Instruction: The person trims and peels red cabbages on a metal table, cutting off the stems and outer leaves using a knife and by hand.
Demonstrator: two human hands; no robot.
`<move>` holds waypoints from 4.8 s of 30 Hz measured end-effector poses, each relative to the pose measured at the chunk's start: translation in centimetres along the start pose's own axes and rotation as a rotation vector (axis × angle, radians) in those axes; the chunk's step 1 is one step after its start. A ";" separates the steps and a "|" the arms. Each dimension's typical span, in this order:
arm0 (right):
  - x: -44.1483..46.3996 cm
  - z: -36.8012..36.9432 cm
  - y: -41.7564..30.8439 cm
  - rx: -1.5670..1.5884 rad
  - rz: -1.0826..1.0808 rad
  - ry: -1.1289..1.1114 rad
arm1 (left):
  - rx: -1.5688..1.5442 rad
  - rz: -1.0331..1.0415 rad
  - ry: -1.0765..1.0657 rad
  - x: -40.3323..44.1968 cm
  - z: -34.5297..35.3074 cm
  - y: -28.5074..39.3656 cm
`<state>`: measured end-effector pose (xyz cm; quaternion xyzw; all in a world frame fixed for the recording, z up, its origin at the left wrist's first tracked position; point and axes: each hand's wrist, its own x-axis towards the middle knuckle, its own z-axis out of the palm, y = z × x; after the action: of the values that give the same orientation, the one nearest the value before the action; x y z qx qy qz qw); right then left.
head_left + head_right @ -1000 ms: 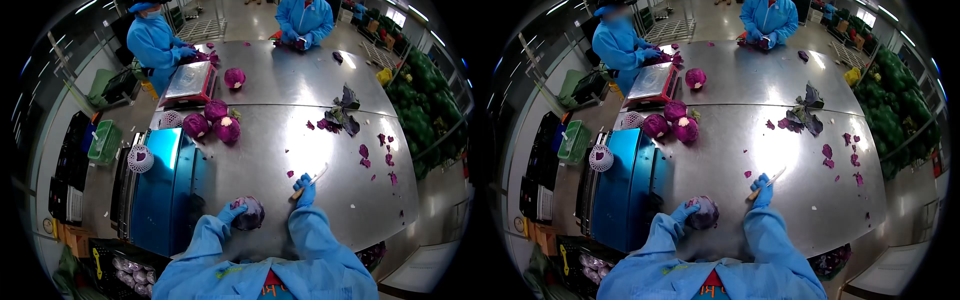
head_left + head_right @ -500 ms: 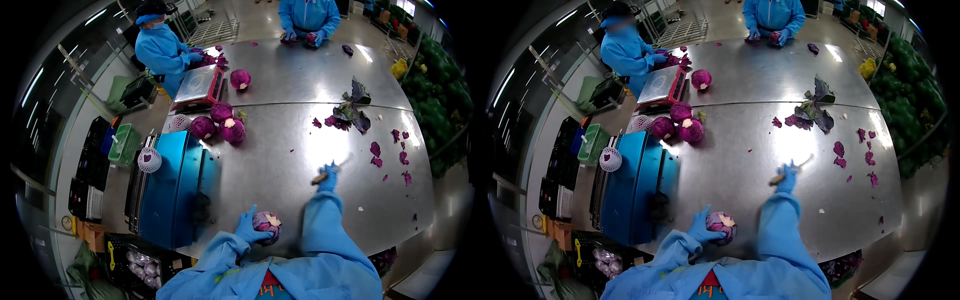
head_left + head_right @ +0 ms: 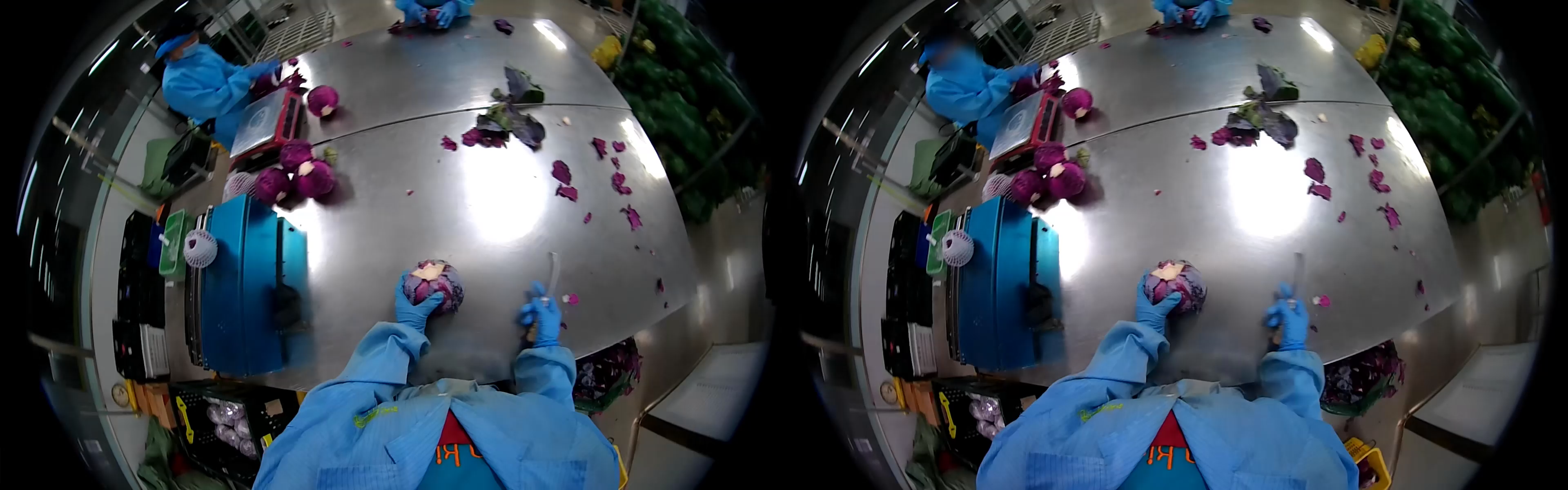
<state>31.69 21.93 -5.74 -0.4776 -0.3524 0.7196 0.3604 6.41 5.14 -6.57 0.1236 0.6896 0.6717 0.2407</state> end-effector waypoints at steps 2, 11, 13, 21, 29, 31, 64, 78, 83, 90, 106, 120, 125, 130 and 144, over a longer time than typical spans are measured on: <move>-1.1 2.3 0.1 -0.066 -0.003 -0.171 | 0.183 0.151 -0.135 -0.4 1.6 0.9; -3.1 8.4 -0.8 -0.734 -0.071 -0.416 | 0.686 0.283 -0.098 -4.3 1.1 3.5; -2.2 8.6 2.3 -0.941 -0.585 -0.399 | 0.953 0.232 -0.163 -4.3 1.3 5.8; -2.1 9.9 -0.1 -1.082 -0.547 -0.512 | 0.658 0.293 -0.207 -2.8 2.5 4.6; -0.6 11.0 -1.1 -1.223 -0.625 -0.607 | 0.532 0.075 -0.361 -1.0 3.1 7.6; -0.3 11.2 -1.9 -1.261 -0.604 -0.638 | 0.669 0.144 -0.368 -0.5 3.3 6.7; 2.1 -3.2 -7.8 -1.228 -0.359 0.405 | 0.755 0.509 -0.242 0.2 -2.2 7.4; -6.2 10.9 -1.1 -0.809 -0.049 -0.237 | 0.838 0.288 -0.998 3.2 1.0 9.6; -6.2 9.4 0.1 -1.053 -0.172 -0.245 | 0.940 0.180 -0.759 0.0 2.1 8.3; -5.7 7.8 1.5 -1.162 -0.425 -0.307 | 0.850 0.483 -0.714 -1.1 2.7 8.0; -2.0 8.6 -1.1 -1.335 -0.318 -0.512 | 0.711 0.257 -0.635 -1.1 4.0 8.2; -0.8 10.4 -2.5 -0.879 -0.123 -0.453 | 0.604 0.231 -0.648 -0.9 1.9 6.3; -2.8 12.6 -2.5 -1.249 -0.433 -0.373 | 0.902 0.372 -0.706 -0.7 2.7 10.1; -3.3 12.8 -1.3 -1.142 -0.564 -0.379 | 1.100 0.481 -0.527 -2.4 4.0 9.4; 6.5 1.2 -0.9 -0.709 0.131 0.196 | 0.758 0.516 -0.595 -2.7 -1.4 8.7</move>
<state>28.93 27.76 -7.42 -0.6610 -0.5123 0.5251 0.1577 6.74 3.16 2.42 0.5516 0.7328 0.3496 0.1914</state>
